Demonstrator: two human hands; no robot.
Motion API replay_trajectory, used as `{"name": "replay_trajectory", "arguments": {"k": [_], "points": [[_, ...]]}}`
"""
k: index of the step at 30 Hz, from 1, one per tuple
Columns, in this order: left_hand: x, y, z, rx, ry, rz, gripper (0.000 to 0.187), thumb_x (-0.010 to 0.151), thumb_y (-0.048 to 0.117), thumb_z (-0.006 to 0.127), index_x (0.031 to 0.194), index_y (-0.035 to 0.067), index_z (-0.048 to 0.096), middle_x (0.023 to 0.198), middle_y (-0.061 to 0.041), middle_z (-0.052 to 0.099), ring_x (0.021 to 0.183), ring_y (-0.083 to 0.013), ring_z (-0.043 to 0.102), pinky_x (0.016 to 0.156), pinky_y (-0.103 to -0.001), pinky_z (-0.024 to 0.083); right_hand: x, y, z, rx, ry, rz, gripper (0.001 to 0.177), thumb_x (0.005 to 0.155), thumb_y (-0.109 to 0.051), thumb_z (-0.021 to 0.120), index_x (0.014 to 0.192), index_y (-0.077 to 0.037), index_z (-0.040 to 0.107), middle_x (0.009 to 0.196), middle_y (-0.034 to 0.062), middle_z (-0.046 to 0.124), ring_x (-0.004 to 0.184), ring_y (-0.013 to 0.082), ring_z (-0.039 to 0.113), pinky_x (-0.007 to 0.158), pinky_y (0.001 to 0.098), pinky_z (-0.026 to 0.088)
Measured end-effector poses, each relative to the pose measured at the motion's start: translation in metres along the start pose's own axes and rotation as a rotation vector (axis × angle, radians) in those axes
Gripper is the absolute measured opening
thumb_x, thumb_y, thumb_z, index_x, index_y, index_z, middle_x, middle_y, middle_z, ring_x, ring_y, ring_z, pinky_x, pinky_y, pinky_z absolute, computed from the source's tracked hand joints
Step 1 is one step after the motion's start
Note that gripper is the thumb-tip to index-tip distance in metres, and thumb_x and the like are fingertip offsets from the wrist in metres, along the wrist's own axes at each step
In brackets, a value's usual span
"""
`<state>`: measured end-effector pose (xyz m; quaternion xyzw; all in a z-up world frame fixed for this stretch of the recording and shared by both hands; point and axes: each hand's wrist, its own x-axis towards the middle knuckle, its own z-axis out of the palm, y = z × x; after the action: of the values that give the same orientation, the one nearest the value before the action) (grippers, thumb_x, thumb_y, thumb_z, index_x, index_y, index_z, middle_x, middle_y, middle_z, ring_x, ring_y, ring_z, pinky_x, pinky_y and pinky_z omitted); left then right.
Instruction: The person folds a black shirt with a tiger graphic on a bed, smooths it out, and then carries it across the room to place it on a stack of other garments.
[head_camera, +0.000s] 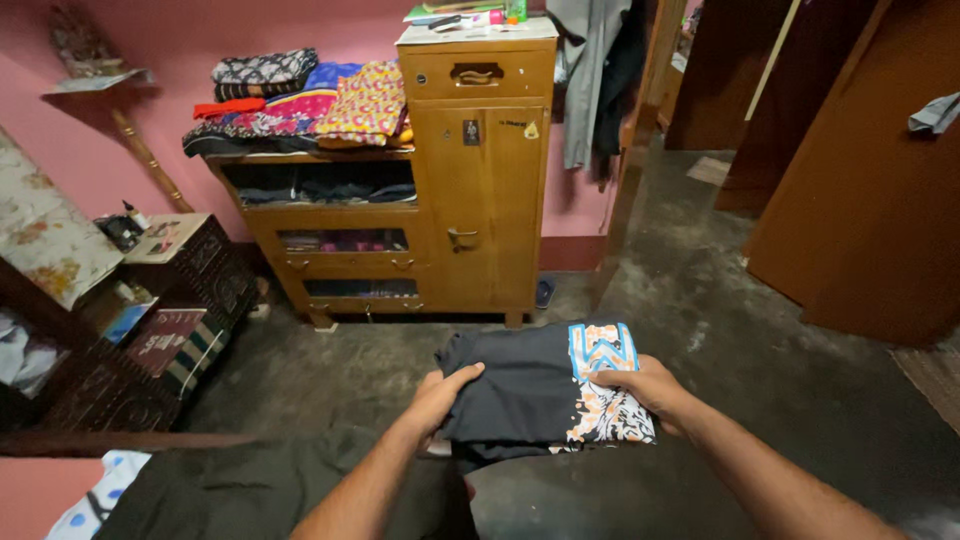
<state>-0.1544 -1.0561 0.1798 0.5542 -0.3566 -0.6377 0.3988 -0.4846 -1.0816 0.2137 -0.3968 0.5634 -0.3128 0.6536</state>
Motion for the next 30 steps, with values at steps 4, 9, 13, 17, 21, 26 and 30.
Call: {"name": "replay_trajectory", "arguments": {"k": [4,9,13,17,21,26,30], "points": [[0.040,0.010,0.011,0.042,0.005,0.015,0.060,0.083,0.042,0.073,0.123,-0.003,0.072,0.110,-0.016,0.080,0.096,-0.0251,0.078,0.088,-0.035,0.061,0.032,-0.014,-0.021,-0.010,-0.002,-0.013,0.027,0.082,-0.009,0.077,0.105,0.005,0.074,0.089,0.0161,0.080,0.071,0.0232,0.077,0.067,0.0363,0.063],[0.088,0.023,0.043,0.050,0.013,0.032,0.063,0.083,0.044,0.072,0.126,-0.002,0.070,0.112,-0.015,0.080,0.098,-0.0237,0.078,0.090,-0.033,0.059,0.078,-0.041,-0.062,-0.007,-0.001,0.000,0.027,0.082,-0.009,0.076,0.105,0.005,0.073,0.090,0.0176,0.080,0.072,0.0253,0.077,0.068,0.0379,0.062],[0.124,0.051,0.073,0.044,0.082,-0.009,0.064,0.082,0.044,0.072,0.127,-0.002,0.069,0.113,-0.016,0.079,0.097,-0.0243,0.078,0.089,-0.035,0.060,0.114,-0.070,-0.099,-0.015,-0.088,-0.046,0.028,0.082,-0.009,0.076,0.106,0.005,0.074,0.091,0.0160,0.081,0.074,0.0231,0.078,0.070,0.0357,0.063],[0.154,0.070,0.099,0.007,0.091,0.037,0.062,0.082,0.042,0.073,0.126,-0.002,0.070,0.113,-0.016,0.080,0.096,-0.0243,0.078,0.089,-0.034,0.060,0.148,-0.102,-0.127,-0.037,-0.087,-0.041,0.028,0.081,-0.008,0.076,0.106,0.005,0.074,0.091,0.0159,0.081,0.074,0.0232,0.078,0.070,0.0359,0.063],[0.185,0.086,0.114,0.005,0.134,0.026,0.059,0.084,0.041,0.072,0.124,-0.002,0.070,0.111,-0.016,0.080,0.095,-0.0237,0.079,0.089,-0.034,0.060,0.178,-0.126,-0.147,-0.093,-0.124,-0.041,0.028,0.081,-0.010,0.075,0.106,0.003,0.074,0.089,0.0149,0.080,0.071,0.0229,0.077,0.067,0.0363,0.062],[0.225,0.099,0.116,-0.039,0.141,0.048,0.059,0.082,0.041,0.073,0.123,-0.002,0.071,0.112,-0.015,0.080,0.096,-0.0231,0.079,0.089,-0.034,0.060,0.226,-0.147,-0.156,-0.120,-0.138,-0.022,0.028,0.082,-0.009,0.075,0.106,0.005,0.074,0.090,0.0160,0.080,0.073,0.0234,0.078,0.068,0.0357,0.063],[0.257,0.106,0.101,0.036,0.218,-0.006,0.059,0.085,0.043,0.072,0.122,-0.002,0.072,0.112,-0.016,0.081,0.096,-0.0231,0.079,0.090,-0.032,0.059,0.269,-0.158,-0.150,-0.118,-0.152,-0.029,0.029,0.082,-0.008,0.075,0.107,0.004,0.073,0.091,0.0165,0.081,0.074,0.0234,0.078,0.069,0.0356,0.063]]}}
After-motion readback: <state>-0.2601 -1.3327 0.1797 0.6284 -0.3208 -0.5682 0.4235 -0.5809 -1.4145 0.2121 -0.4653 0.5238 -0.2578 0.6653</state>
